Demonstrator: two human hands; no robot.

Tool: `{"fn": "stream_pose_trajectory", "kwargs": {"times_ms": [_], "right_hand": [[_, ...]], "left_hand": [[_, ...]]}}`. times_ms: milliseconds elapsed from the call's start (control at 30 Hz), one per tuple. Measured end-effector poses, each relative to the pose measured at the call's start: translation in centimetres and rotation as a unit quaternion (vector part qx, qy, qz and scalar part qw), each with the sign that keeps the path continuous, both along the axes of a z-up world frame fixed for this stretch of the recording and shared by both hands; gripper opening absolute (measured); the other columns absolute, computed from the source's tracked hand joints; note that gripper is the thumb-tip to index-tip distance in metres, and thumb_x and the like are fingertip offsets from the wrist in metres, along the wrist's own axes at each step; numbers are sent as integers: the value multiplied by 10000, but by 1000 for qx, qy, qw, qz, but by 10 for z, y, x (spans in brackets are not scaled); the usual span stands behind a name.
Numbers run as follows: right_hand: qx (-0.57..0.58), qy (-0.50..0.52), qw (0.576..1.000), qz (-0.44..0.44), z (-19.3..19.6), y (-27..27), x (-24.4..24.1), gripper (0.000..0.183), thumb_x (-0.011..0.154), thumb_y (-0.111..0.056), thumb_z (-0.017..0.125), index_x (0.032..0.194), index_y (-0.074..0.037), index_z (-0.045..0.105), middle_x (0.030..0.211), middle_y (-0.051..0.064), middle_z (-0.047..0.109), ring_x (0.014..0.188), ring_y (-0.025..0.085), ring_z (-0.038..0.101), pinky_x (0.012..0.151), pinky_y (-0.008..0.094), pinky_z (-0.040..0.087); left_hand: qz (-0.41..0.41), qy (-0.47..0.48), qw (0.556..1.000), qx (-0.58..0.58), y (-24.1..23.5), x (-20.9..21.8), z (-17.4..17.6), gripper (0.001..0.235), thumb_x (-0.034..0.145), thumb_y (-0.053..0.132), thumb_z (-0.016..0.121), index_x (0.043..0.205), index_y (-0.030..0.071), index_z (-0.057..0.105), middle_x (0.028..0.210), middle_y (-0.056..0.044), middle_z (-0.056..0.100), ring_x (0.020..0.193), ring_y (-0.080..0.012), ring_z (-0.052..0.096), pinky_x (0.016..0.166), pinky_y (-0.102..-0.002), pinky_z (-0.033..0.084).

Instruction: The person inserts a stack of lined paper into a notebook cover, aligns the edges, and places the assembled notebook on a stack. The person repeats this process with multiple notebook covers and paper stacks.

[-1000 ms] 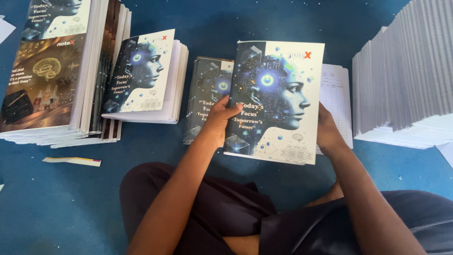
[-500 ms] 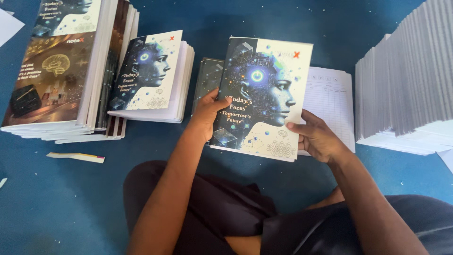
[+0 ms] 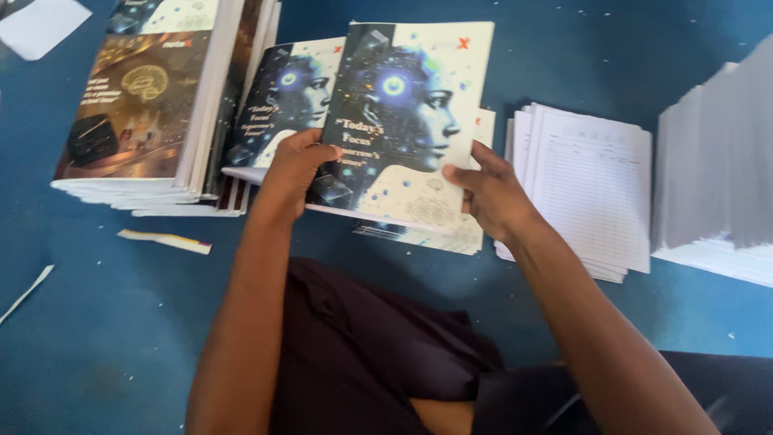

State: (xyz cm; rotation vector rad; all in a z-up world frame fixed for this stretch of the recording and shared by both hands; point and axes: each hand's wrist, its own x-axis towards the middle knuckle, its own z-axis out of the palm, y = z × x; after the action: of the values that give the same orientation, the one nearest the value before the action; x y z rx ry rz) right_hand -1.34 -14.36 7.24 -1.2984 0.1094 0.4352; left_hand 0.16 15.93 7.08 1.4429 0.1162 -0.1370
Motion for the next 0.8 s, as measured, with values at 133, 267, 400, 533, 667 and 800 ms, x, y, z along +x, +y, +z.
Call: {"fn": "stream_pose_trajectory", "kwargs": {"times_ms": [133, 267, 400, 533, 667, 800], "right_hand": [[-27, -24, 999, 35, -13, 50, 21, 600, 904, -90, 660, 1471, -101, 465, 1175, 180, 713, 1020, 292, 745, 851, 448, 643], [-44, -62, 996, 44, -26, 99, 44, 544, 909, -94, 659, 1428, -55, 503, 1142, 180, 687, 1046, 301, 733, 799, 460, 669], [-68, -107, 990, 58, -39, 139, 64, 479, 921, -108, 629, 1379, -20, 519, 1146, 156, 701, 1037, 283, 751, 752, 412, 696], [-106, -155, 981, 50, -51, 173, 82, 452, 936, -126, 625, 1351, 12, 510, 1111, 176, 700, 938, 256, 739, 635, 378, 630], [-199, -195, 959, 45, -65, 185, 86, 556, 928, -105, 624, 1430, 23, 421, 1039, 182, 736, 779, 228, 759, 619, 336, 619], [-238, -223, 944, 52, -75, 186, 82, 756, 902, -87, 663, 1540, -17, 264, 995, 173, 723, 680, 222, 740, 590, 342, 601]], "left_hand": [[64, -17, 994, 82, 41, 8, -6, 234, 826, -3, 646, 1043, -30, 728, 889, -84, 739, 724, -127, 672, 659, -256, 524], [108, -16, 984, 139, 80, 24, -7, 240, 806, -30, 643, 1031, -21, 726, 878, -77, 735, 710, -127, 667, 634, -257, 520], [120, -47, 975, 180, 110, 43, -12, 248, 814, -51, 640, 1046, -44, 725, 884, -87, 714, 724, -131, 638, 625, -262, 490], [144, -99, 933, 314, 128, 59, -22, 274, 821, 23, 649, 1086, -11, 710, 958, -119, 746, 834, -187, 713, 730, -309, 543], [206, -80, 842, 491, 134, 71, -37, 322, 817, 81, 657, 1135, 44, 697, 1032, -196, 731, 949, -367, 699, 817, -456, 533], [196, 7, 811, 551, 136, 80, -54, 380, 828, 102, 654, 1207, 76, 648, 1076, -220, 717, 1031, -429, 672, 887, -515, 514]]}}
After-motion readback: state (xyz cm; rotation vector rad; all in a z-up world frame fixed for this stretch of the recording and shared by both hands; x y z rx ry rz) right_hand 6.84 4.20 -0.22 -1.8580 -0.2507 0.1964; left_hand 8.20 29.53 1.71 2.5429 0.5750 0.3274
